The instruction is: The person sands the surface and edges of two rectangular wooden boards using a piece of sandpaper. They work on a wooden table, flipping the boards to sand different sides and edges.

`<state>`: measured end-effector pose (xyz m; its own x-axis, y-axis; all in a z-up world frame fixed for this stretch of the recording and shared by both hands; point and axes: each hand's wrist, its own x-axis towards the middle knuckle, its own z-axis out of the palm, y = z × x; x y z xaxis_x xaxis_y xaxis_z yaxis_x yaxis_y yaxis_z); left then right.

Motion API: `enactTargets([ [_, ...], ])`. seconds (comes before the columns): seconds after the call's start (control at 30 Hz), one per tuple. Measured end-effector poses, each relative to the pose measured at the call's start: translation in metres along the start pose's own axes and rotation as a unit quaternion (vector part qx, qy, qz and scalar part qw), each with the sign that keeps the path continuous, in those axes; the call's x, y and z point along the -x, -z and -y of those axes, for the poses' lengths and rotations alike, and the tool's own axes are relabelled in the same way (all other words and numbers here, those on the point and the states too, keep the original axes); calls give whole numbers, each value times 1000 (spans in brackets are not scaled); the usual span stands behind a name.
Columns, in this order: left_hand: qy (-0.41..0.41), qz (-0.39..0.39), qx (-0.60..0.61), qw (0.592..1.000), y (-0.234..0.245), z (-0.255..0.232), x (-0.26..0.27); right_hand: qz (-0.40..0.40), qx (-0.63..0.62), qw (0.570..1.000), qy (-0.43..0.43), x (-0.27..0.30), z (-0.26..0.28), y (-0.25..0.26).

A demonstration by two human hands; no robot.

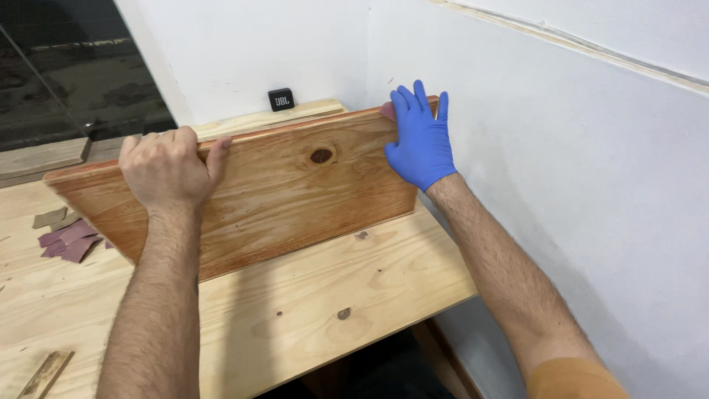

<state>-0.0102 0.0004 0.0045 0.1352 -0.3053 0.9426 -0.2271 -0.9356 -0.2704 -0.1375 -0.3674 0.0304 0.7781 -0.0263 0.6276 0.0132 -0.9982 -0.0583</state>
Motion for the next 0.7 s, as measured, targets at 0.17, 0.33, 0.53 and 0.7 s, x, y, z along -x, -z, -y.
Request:
enactTargets([
  [0.17,10,4,63,998,-6,3,6,25,65,996,50,15,63,19],
  [0.33,16,2,55,998,-12,4,7,21,50,996,66,-4,89,-11],
  [0.53,16,9,50,999,-14,3,3,23,41,991,124,-4,159,-4],
  [0.7,13,1,54,998,-9,3,-2,16,27,984,174,-25,173,-25],
])
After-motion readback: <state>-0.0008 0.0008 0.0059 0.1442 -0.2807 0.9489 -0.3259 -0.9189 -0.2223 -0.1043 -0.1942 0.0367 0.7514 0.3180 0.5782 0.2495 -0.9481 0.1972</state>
